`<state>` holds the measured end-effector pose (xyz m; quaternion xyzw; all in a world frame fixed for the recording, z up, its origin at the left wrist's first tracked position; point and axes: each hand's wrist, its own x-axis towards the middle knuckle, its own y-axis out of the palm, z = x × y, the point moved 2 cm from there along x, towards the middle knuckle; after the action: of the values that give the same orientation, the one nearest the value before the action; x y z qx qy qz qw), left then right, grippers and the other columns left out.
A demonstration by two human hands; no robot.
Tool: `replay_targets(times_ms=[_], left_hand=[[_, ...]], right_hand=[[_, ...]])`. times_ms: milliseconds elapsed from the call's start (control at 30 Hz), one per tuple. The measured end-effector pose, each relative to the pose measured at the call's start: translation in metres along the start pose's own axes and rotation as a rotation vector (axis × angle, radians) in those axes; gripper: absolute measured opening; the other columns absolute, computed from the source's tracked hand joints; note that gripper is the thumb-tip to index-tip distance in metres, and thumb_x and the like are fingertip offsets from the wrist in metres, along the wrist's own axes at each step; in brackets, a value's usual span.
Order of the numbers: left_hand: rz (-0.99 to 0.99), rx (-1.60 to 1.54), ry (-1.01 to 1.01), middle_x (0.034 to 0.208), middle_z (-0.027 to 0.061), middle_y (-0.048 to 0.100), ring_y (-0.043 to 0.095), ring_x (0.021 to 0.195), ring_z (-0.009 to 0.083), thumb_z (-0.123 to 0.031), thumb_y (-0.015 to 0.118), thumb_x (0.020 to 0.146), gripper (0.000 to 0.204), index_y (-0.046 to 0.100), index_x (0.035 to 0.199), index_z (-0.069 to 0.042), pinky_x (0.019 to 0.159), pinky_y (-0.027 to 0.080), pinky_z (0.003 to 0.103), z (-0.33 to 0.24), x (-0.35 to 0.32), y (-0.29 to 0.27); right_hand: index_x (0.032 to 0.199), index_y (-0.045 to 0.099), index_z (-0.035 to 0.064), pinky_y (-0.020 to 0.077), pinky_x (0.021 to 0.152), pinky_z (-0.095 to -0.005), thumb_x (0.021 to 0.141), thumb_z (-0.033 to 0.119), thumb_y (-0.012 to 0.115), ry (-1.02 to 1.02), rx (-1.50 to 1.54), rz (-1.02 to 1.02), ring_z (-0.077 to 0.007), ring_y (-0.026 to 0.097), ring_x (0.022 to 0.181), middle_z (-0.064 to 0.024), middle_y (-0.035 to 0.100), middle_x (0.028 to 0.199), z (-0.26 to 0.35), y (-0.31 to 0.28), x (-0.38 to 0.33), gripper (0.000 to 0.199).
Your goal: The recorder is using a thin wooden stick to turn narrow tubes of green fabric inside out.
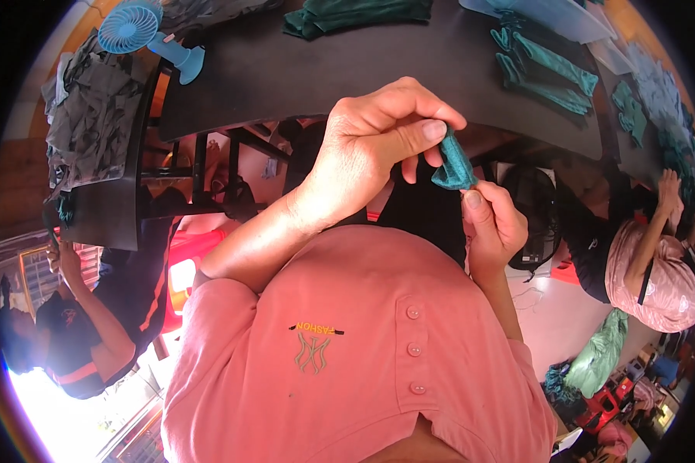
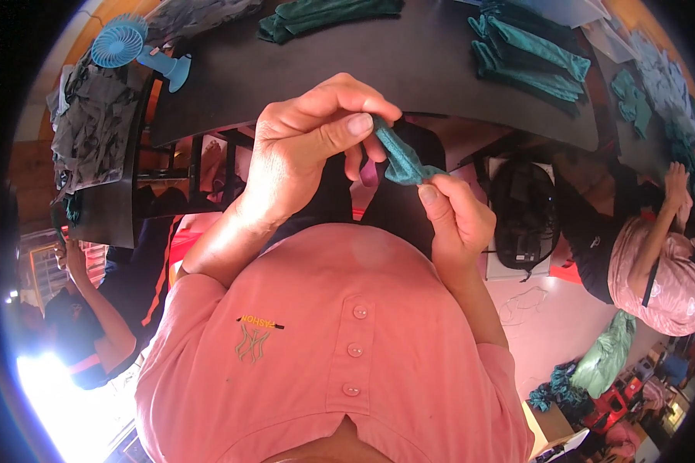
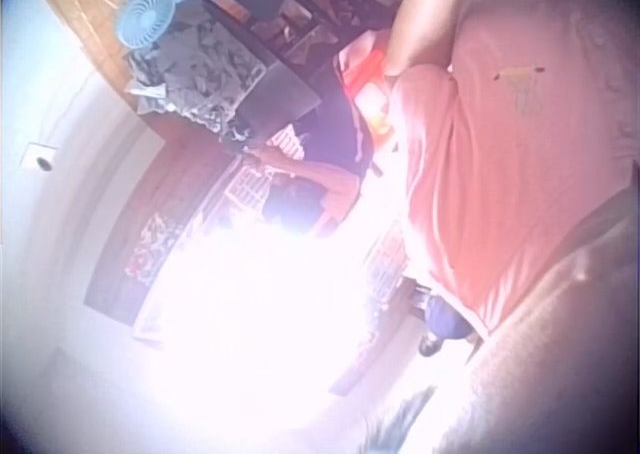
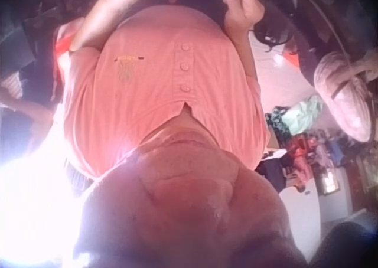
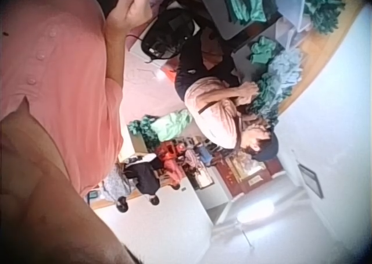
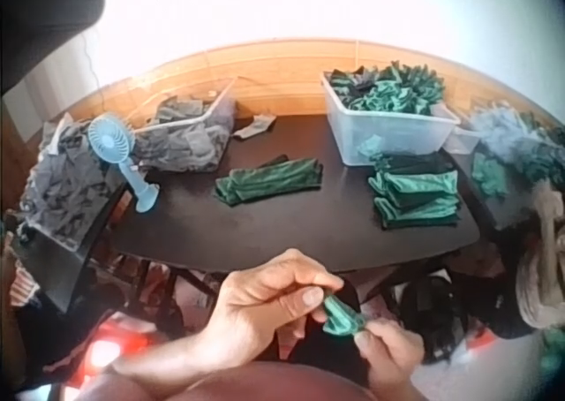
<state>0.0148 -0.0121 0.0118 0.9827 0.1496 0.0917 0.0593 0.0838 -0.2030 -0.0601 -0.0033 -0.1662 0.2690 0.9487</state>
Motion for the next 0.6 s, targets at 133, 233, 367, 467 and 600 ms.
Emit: replay_targets(times_ms=[133, 233, 367, 467, 600], left_hand=[[0.016, -0.061, 0.070, 0.096, 0.0087, 0.060, 0.062, 0.071, 0.0122, 0.000, 0.054, 0.094, 0.017, 0.068, 0.103, 0.004, 0.059, 0.050, 0.021, 0.008, -0.001, 0.000], [0.001, -0.081, 0.101, 0.094, 0.0084, 0.059, 0.062, 0.069, 0.0121, 0.001, 0.054, 0.093, 0.017, 0.068, 0.103, 0.003, 0.059, 0.052, 0.022, 0.015, -0.002, 0.001], [0.013, -0.141, 0.151, 0.094, 0.0082, 0.059, 0.061, 0.067, 0.0118, 0.001, 0.056, 0.093, 0.016, 0.068, 0.103, 0.002, 0.057, 0.052, 0.023, 0.020, -0.003, -0.001], [0.025, -0.166, 0.061, 0.093, 0.0084, 0.060, 0.061, 0.066, 0.0117, 0.001, 0.057, 0.092, 0.015, 0.068, 0.103, 0.003, 0.056, 0.052, 0.023, 0.022, -0.006, -0.001], [0.038, -0.174, 0.068, 0.089, 0.0088, 0.061, 0.061, 0.064, 0.0124, 0.002, 0.061, 0.089, 0.013, 0.068, 0.100, 0.003, 0.054, 0.052, 0.023, 0.016, -0.006, -0.006]], right_hand=[[0.094, 0.064, -0.0048, 0.0367, 0.055, -0.0198, 0.089, 0.006, 0.064, -0.005, 0.002, -0.003, -0.0069, 0.048, 0.061, -0.0035, 0.059, 0.072, 0.000, 0.000, 0.000, 0.012], [0.093, 0.064, -0.0047, 0.0366, 0.055, -0.0201, 0.089, 0.006, 0.064, -0.019, -0.015, -0.002, -0.0072, 0.048, 0.060, -0.0036, 0.059, 0.072, -0.001, -0.001, 0.001, 0.011], [0.092, 0.064, -0.0045, 0.0365, 0.054, -0.0204, 0.088, 0.006, 0.065, 0.005, -0.021, 0.030, -0.0074, 0.048, 0.059, -0.0040, 0.060, 0.073, 0.001, -0.001, 0.001, 0.012], [0.092, 0.064, -0.0044, 0.0364, 0.054, -0.0206, 0.087, 0.006, 0.066, 0.007, -0.006, 0.035, -0.0075, 0.048, 0.059, -0.0040, 0.060, 0.072, 0.002, 0.001, 0.002, 0.012], [0.091, 0.065, -0.0044, 0.0363, 0.053, -0.0210, 0.087, 0.006, 0.066, -0.006, -0.010, 0.053, -0.0077, 0.048, 0.058, -0.0038, 0.060, 0.071, 0.001, 0.001, 0.002, 0.012]])
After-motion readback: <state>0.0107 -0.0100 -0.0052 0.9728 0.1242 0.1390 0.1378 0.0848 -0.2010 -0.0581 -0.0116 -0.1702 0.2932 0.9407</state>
